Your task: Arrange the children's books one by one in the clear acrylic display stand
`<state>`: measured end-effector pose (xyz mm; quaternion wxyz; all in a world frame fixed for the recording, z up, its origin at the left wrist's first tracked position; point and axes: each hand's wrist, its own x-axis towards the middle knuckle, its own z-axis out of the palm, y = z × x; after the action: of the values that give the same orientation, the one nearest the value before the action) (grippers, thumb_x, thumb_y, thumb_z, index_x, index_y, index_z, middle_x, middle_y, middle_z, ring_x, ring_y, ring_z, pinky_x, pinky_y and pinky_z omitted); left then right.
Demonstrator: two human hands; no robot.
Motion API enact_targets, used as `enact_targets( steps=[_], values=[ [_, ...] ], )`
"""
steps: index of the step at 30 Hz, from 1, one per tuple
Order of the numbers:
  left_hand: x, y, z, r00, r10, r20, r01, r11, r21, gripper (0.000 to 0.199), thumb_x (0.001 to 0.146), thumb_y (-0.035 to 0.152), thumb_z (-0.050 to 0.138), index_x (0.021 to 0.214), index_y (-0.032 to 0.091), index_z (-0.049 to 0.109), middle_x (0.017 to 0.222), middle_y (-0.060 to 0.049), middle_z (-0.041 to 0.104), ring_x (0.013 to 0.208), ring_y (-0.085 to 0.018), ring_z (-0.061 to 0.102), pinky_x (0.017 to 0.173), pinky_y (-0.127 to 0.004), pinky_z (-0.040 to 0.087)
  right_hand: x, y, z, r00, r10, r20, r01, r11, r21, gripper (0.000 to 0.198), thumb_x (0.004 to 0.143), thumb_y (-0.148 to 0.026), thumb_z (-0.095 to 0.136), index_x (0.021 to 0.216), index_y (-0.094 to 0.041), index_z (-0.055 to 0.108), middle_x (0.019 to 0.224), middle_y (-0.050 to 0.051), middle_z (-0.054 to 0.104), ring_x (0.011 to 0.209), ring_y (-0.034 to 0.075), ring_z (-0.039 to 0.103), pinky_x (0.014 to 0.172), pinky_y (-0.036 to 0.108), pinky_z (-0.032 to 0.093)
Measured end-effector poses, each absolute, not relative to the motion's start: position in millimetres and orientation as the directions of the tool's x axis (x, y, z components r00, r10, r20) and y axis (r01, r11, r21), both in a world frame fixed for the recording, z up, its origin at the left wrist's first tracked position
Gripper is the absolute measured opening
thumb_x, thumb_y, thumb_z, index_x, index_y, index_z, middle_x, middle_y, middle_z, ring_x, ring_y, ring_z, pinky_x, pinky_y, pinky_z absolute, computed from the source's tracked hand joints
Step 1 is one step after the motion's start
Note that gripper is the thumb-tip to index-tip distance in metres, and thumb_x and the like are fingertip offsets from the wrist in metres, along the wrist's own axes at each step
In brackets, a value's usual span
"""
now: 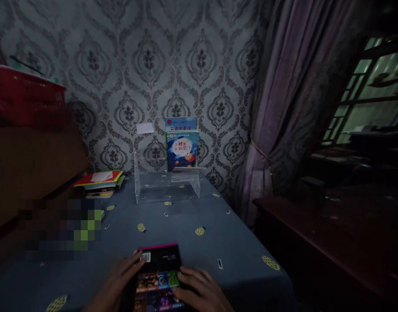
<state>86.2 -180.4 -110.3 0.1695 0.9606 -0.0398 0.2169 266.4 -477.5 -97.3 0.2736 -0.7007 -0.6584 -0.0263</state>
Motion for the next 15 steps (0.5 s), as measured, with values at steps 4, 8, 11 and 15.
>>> enact_targets(
  steps=[4,8,11,15],
  values=[
    [80.7,-186.4,-104.4,0.944,0.079,0.321,-0.108,-0.845,0.524,0.063,0.090,0.027,0.052,0.148,0.049,0.041,0.151,0.004,0.051,0.136,-0.026,0.053,0.111,-0.044,0.049,261.5,-469.8,-69.8,0.198,0.867,0.457,0.848,0.083,-0.524,0.038,0.102,-0.045,0.046,0.132,-0.031,0.064,0.123,0.010,0.071,0.121,0.024,0.063,0.102,0.038,0.052],
    [100.3,-185.1,-112.8,0.949,0.231,0.213,-0.008,-0.662,0.750,0.041,0.087,0.043,0.056,0.125,0.039,0.069,0.133,-0.002,0.068,0.121,-0.030,0.065,0.104,-0.048,0.053,261.8,-459.5,-47.3,0.295,0.846,0.444,0.731,0.100,-0.675,0.042,0.101,-0.049,0.042,0.124,-0.026,0.069,0.114,0.011,0.071,0.108,0.025,0.067,0.094,0.038,0.055],
    [117.8,-194.8,-102.7,0.923,0.317,0.218,-0.008,-0.550,0.835,0.048,0.085,0.059,0.057,0.113,0.025,0.075,0.111,-0.009,0.076,0.104,-0.031,0.069,0.093,-0.043,0.057,266.3,-448.5,-36.0,0.478,0.787,0.391,0.644,-0.011,-0.765,0.045,0.098,-0.057,0.043,0.111,-0.025,0.073,0.107,0.009,0.073,0.105,0.027,0.066,0.092,0.037,0.054],
    [138.3,-212.9,-65.6,0.845,0.501,0.187,0.022,-0.382,0.924,0.053,0.084,0.069,0.056,0.087,0.019,0.073,0.080,-0.004,0.071,0.080,-0.023,0.066,0.075,-0.032,0.058,280.1,-419.4,-33.6,0.569,0.726,0.386,0.537,0.027,-0.843,0.050,0.097,-0.061,0.043,0.092,-0.020,0.072,0.091,0.006,0.072,0.088,0.023,0.066,0.081,0.033,0.054]
  ],
)
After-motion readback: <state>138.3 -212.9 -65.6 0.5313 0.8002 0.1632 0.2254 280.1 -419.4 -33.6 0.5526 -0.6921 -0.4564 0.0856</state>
